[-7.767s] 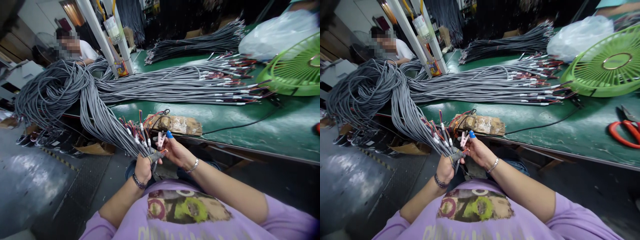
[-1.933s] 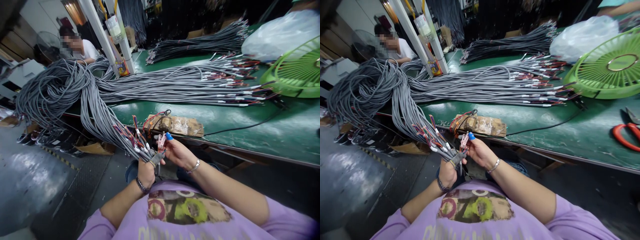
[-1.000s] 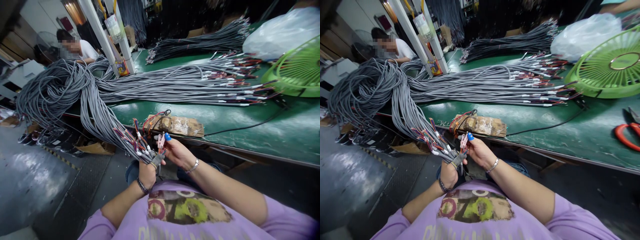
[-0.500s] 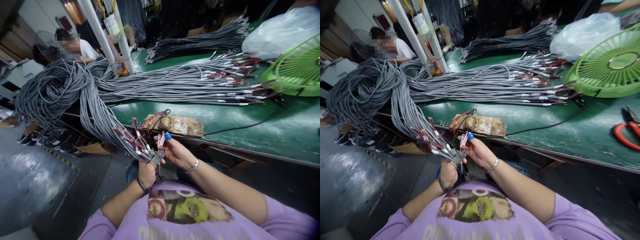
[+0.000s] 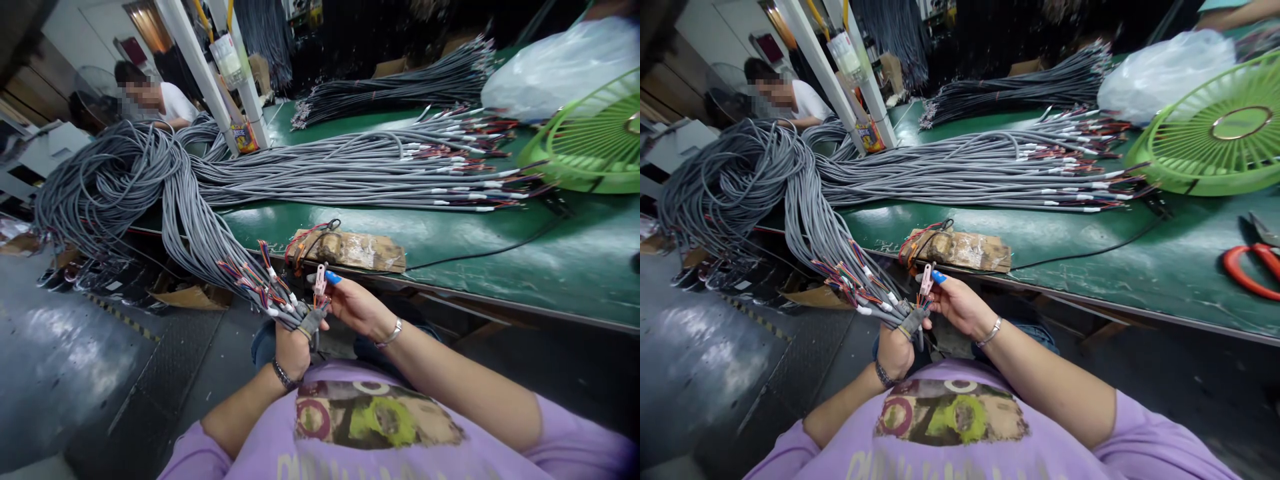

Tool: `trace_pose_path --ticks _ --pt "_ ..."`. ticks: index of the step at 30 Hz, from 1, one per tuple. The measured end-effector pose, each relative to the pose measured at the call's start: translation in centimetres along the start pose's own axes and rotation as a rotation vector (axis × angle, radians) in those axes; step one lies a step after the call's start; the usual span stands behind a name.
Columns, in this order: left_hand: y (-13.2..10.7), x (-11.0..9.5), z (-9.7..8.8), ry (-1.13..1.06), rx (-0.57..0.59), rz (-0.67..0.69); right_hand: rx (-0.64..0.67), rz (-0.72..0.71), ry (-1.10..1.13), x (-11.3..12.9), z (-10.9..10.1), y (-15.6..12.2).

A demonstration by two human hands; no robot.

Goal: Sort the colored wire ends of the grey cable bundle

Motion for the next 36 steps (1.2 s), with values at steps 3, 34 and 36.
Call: trace_pose_path --ticks 3,34,36 --pt "0.2 0.1 0.0 -0.006 -0.019 -0.006 -0.127 -0.133 -0.105 0.8 -1.0 -0.2" --pt "0.3 1.0 0.5 0.018 0.141 -0.103 0.137 -0.041 -0.576 0.4 2.0 -2.2" --pt "0.3 1.4 0.3 0.012 0.137 -0.132 0.121 -0.069 -0.634 0.6 2.1 -2.3"
Point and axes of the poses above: each hand's wrist, its own y-axis towards the middle knuckle, its own z-axis out of the palm, x = y × z, the point moved 9 cm from there along y, towards the middle knuckle, and after that the axes turned 4 degrees about z, right-handed, at the moved point
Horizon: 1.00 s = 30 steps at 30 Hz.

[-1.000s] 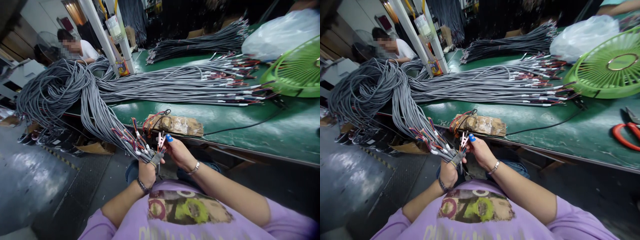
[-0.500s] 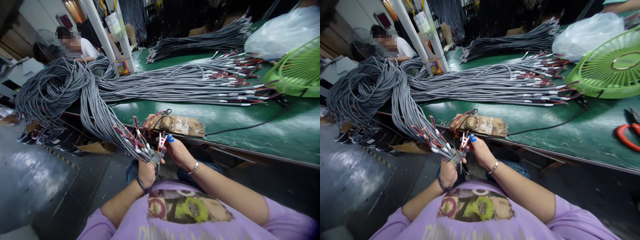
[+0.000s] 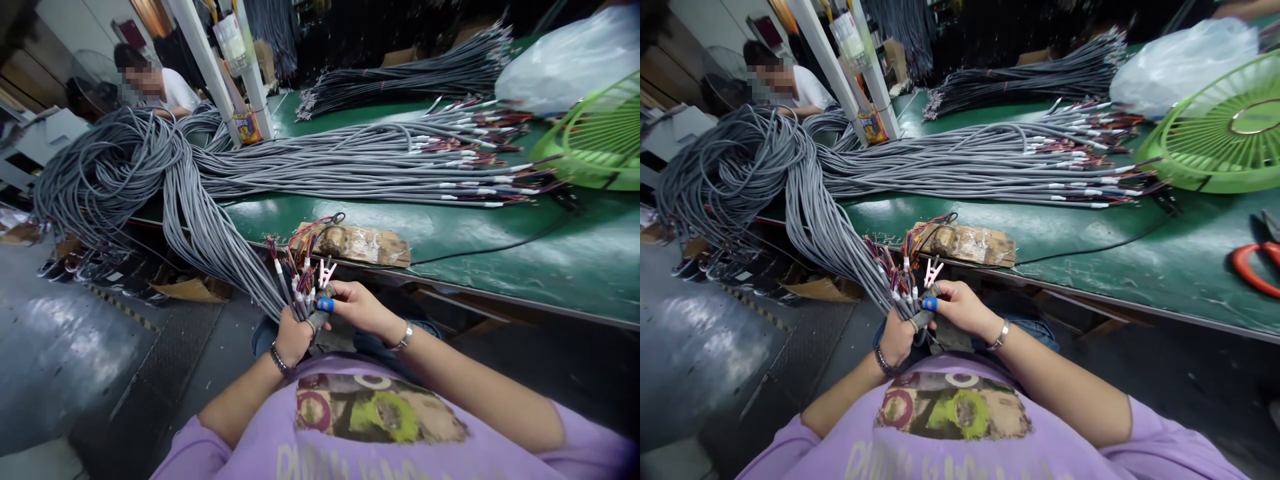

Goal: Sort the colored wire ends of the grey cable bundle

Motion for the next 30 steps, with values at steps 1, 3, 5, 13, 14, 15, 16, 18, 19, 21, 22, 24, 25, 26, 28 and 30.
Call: trace_pose_path --ticks 1,3,5,13,14,15,16,18,19,21,22,24,25,26,28,30 --pt "0.0 0.0 0.0 -0.004 0.002 0.009 -0.018 -0.006 -0.021 0.1 -0.1 0.0" --pt "0.0 0.0 -0.1 -0.018 0.007 0.049 -0.051 0.001 -0.021 0.2 -0.2 -0.1" --pt "-0.1 0.0 -0.2 -0.041 -0.002 0.077 -0.077 0.013 0.017 0.1 -0.3 -0.2" --pt "-0.2 -0.4 -0.6 -0.093 -0.070 0.093 -0.153 0.032 0.134 -0.8 -1.0 -0.3" --pt "-0.2 -0.6 -0.6 -0.099 -0.076 0.093 -0.167 0.027 0.134 -1.0 -1.2 -0.3" --pt "-0.2 -0.7 -0.7 -0.105 -0.081 0.094 -0.174 0.024 0.139 -1.2 -1.5 -0.4" --pt "-0.1 -0.8 -0.7 -0.112 -0.084 0.093 -0.173 0.027 0.153 -1.4 -1.7 -0.3" --pt "-0.1 -0.8 -0.7 -0.131 -0.084 0.077 -0.156 0.046 0.232 -2.1 -2.2 -0.1" --pt "0.0 -0.8 -0.6 -0.142 -0.084 0.065 -0.152 0.063 0.294 -2.6 -2.5 0.1" --pt "0.1 -0.8 -0.6 -0.169 -0.089 0.044 -0.167 0.106 0.437 -3.4 -3.1 0.7" --pt "0.1 -0.8 -0.5 -0.179 -0.088 0.040 -0.170 0.128 0.498 -3.7 -3.3 1.0" --pt "0.3 -1.0 -0.3 -0.187 -0.074 0.044 -0.149 0.150 0.568 -3.9 -3.2 1.8" --pt "0.5 -1.2 -0.1 -0.189 -0.067 0.046 -0.130 0.142 0.582 -3.6 -3.1 2.2" --pt "0.6 -1.3 0.1 -0.194 -0.060 0.048 -0.111 0.123 0.589 -3.3 -2.8 2.5" --pt "0.8 -1.5 0.4 -0.201 -0.052 0.055 -0.083 0.075 0.610 -2.6 -2.4 2.9" --pt "1.0 -1.8 0.6 -0.184 -0.056 0.070 -0.060 0.046 0.644 -2.1 -2.0 3.0"
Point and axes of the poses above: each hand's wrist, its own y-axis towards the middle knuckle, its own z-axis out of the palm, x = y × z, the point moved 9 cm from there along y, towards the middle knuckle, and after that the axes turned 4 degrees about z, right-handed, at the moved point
